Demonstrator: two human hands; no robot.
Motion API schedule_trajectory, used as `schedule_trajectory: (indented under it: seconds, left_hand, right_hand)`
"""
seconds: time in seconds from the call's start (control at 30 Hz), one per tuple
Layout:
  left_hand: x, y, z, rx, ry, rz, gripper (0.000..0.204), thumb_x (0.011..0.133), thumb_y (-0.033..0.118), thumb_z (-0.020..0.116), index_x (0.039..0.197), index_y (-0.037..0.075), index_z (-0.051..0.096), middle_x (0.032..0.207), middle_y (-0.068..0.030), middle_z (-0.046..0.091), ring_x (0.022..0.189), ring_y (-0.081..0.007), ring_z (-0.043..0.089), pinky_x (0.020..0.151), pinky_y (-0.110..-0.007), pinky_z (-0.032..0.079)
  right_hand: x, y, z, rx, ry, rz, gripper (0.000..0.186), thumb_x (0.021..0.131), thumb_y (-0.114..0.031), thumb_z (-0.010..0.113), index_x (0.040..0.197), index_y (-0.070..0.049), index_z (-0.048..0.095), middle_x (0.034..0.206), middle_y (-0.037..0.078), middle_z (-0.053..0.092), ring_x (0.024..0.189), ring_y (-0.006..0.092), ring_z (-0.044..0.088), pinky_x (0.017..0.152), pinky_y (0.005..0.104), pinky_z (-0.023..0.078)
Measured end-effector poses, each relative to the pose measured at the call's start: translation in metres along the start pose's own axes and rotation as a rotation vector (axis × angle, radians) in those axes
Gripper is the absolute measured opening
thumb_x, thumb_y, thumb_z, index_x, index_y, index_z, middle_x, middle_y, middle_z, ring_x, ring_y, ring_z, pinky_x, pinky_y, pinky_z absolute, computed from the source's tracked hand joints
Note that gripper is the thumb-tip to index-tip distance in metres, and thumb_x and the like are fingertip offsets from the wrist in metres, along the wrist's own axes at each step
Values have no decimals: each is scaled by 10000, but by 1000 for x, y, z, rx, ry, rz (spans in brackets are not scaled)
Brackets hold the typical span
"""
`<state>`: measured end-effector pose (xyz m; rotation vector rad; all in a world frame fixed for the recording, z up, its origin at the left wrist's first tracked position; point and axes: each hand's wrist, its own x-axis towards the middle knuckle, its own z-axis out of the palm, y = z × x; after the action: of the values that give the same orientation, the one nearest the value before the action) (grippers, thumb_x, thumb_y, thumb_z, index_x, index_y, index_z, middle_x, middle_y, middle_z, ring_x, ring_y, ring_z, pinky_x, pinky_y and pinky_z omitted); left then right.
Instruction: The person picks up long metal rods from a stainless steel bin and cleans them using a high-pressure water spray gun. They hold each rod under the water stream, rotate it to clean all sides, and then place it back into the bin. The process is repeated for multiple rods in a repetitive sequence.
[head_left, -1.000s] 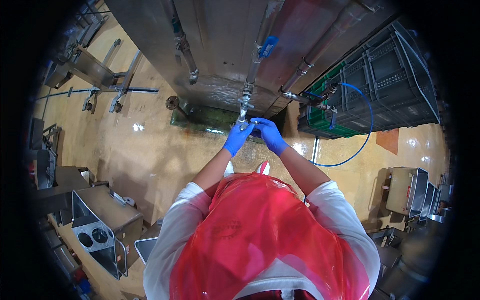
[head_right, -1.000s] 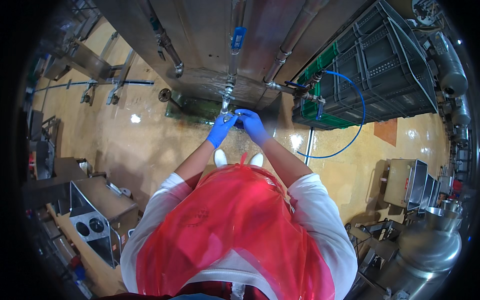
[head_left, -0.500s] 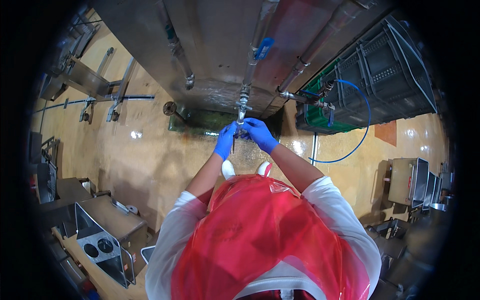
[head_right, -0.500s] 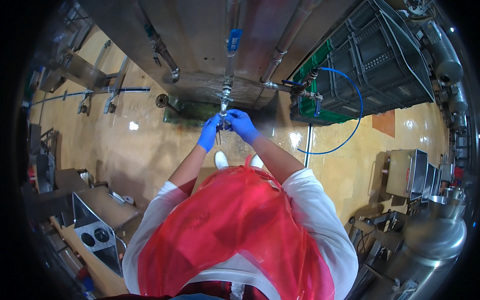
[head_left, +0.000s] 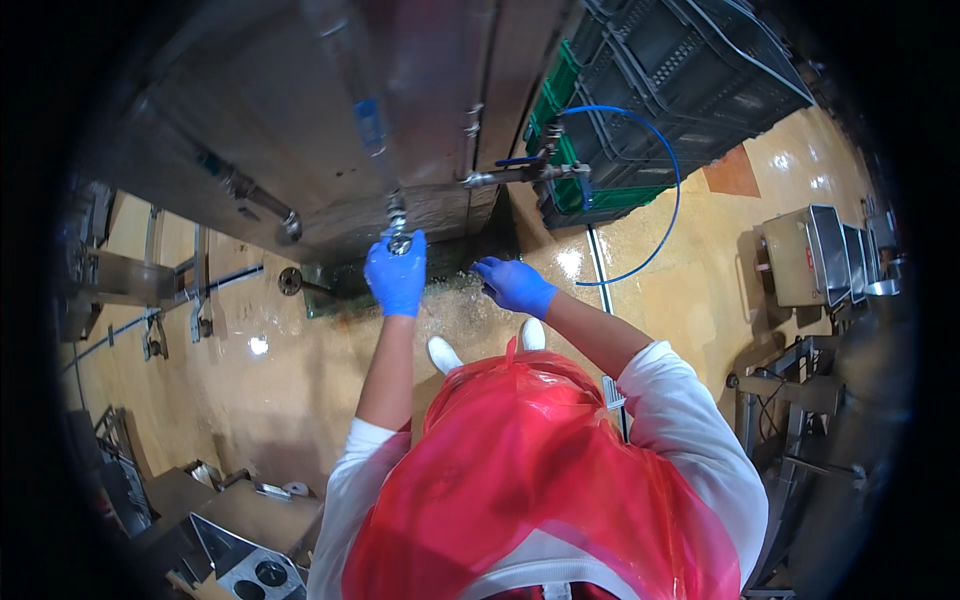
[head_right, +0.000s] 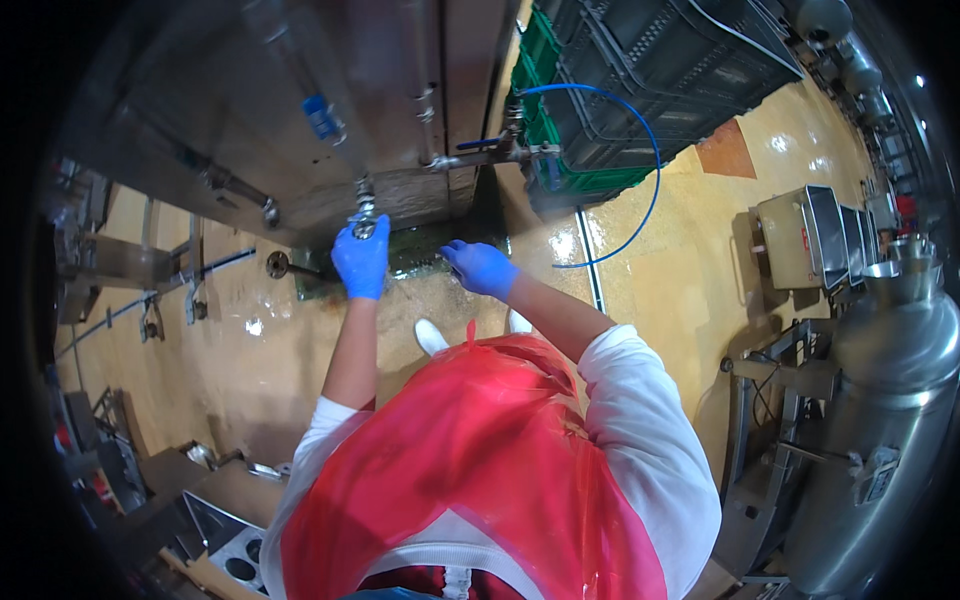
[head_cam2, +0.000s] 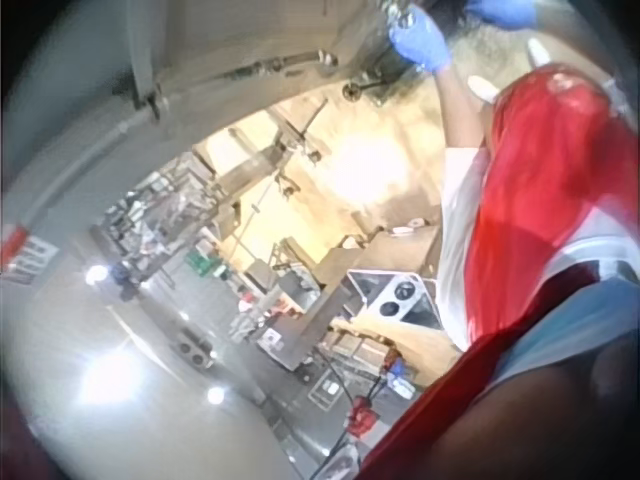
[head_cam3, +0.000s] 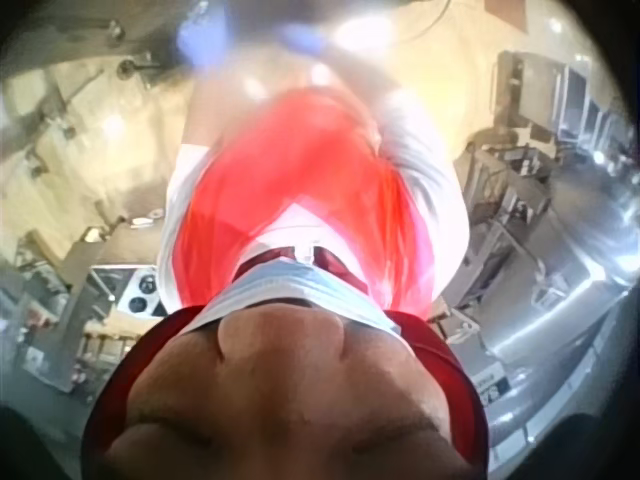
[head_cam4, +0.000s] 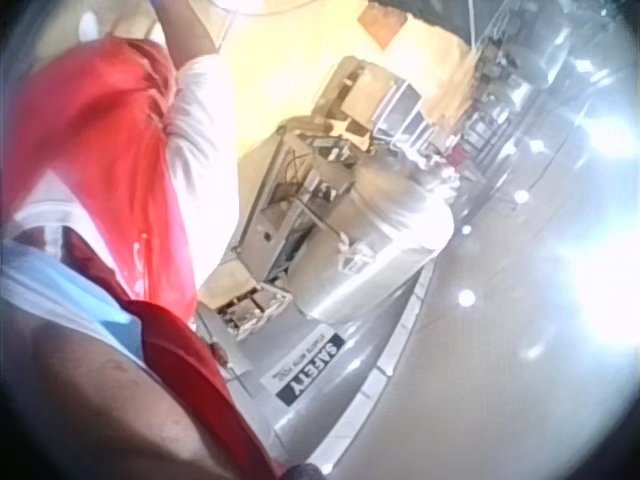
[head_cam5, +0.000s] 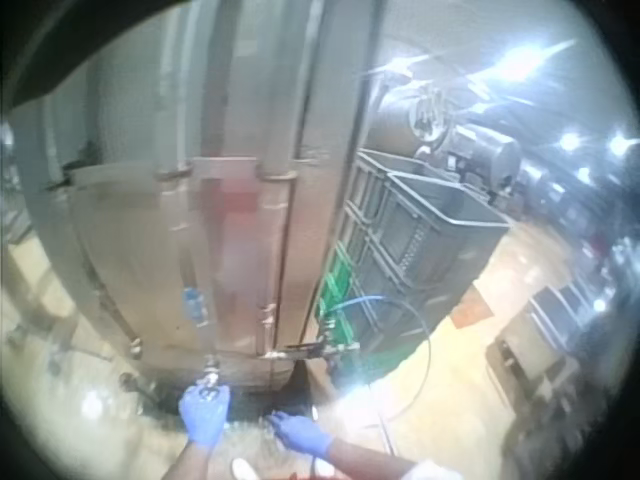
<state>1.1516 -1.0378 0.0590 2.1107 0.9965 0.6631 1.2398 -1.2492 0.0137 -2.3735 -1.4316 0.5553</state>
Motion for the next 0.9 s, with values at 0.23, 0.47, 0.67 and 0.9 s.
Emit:
schedule_trajectory:
  seconds: [0.23, 0.47, 0.67, 0.9]
  left_hand:
    - [26, 28, -35, 349, -256, 139, 367, 766, 343, 731, 860, -12, 719, 833, -266, 694, 818, -428, 690, 764, -494, 539]
    - [-14, 68, -31, 426, -226, 19, 436, 831, 288, 772, 1147, -7, 720, 1064, -185, 734, 893, -319, 714, 802, -428, 547]
    - [-112, 111, 48, -823, -914, -402, 573, 905, 180, 716, 1433, 39, 544, 1163, -58, 697, 1030, -154, 679, 865, -282, 569]
    - [-119, 145, 92, -1232, -745, -334, 640, 940, 246, 650, 1503, 39, 429, 1338, -93, 606, 1165, -224, 638, 961, -405, 562]
  right_hand:
    - [-53, 76, -30, 602, 255, -135, 424, 792, -33, 804, 1170, -97, 622, 1070, 89, 632, 913, 211, 668, 827, 320, 565]
    - [-95, 105, -58, 1128, 238, -115, 402, 796, -43, 832, 1152, -87, 650, 1107, 34, 662, 1020, 121, 643, 875, 286, 543]
    - [-99, 100, -84, 774, 625, -423, 410, 820, -185, 821, 1195, -115, 668, 1257, 84, 679, 1158, 251, 643, 1006, 406, 464]
    - [-76, 114, -109, 365, 773, -566, 399, 856, -204, 773, 1235, -145, 663, 1306, 98, 658, 1337, 336, 539, 1059, 489, 407]
